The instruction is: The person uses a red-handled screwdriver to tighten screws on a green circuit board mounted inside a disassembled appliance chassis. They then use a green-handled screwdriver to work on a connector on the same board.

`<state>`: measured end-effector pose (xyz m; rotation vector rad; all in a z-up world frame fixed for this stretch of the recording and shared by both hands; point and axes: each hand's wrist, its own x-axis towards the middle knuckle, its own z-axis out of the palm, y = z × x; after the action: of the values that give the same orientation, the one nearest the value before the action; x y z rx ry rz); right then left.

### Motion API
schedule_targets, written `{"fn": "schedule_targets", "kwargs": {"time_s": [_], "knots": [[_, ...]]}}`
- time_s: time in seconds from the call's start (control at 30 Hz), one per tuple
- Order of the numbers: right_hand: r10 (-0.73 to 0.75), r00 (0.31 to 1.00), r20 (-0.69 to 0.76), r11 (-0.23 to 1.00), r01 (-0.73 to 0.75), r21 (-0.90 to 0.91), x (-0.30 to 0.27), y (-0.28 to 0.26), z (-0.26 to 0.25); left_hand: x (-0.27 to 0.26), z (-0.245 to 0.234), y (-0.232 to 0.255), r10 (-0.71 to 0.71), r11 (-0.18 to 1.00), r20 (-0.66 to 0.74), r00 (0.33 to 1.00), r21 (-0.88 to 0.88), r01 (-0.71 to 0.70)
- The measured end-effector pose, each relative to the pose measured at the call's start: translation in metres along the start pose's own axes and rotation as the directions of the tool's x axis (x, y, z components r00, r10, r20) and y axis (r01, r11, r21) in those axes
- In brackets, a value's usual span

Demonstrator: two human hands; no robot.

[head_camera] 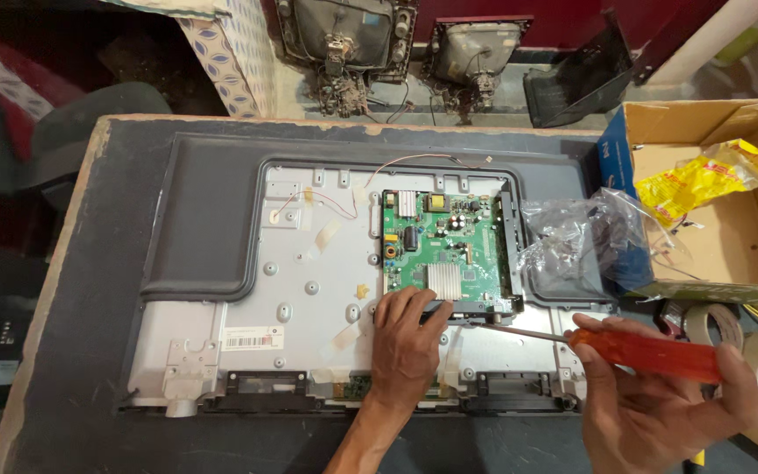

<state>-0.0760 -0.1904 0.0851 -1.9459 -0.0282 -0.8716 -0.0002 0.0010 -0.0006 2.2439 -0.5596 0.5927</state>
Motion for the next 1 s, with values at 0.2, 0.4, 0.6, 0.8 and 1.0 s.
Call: {"fn": "schedule_targets", "kwargs": {"time_s": [0.2,0.4,0.6,0.8,1.0], "knots": [[-0.012,1.000,-0.018,1.000,0.012,-0.003,0.002,-0.002,0.006,0.000,-0.004,0.001,-0.012,1.000,0.014,1.000,-0.025,0.013],[-0.014,1.000,-0.012,1.000,0.014,-0.008,0.003,-0.001,0.008,0.002,-0.006,0.000,-0.027,0.998,0.019,0.999,-0.050,0.028],[-0.030,1.000,-0.007,0.999,0.030,-0.022,0.003,0.003,0.011,0.002,-0.007,0.000,-0.030,0.998,0.022,0.999,-0.059,0.032],[-0.076,0.997,0.032,0.995,0.078,-0.056,0.011,-0.004,0.018,0.000,-0.006,-0.001,-0.024,0.998,0.016,1.000,-0.060,0.025],[-0.145,0.943,0.299,0.984,0.169,-0.055,0.048,-0.020,0.022,0.002,-0.005,0.001,-0.049,0.995,0.021,0.999,-0.089,0.050]]}}
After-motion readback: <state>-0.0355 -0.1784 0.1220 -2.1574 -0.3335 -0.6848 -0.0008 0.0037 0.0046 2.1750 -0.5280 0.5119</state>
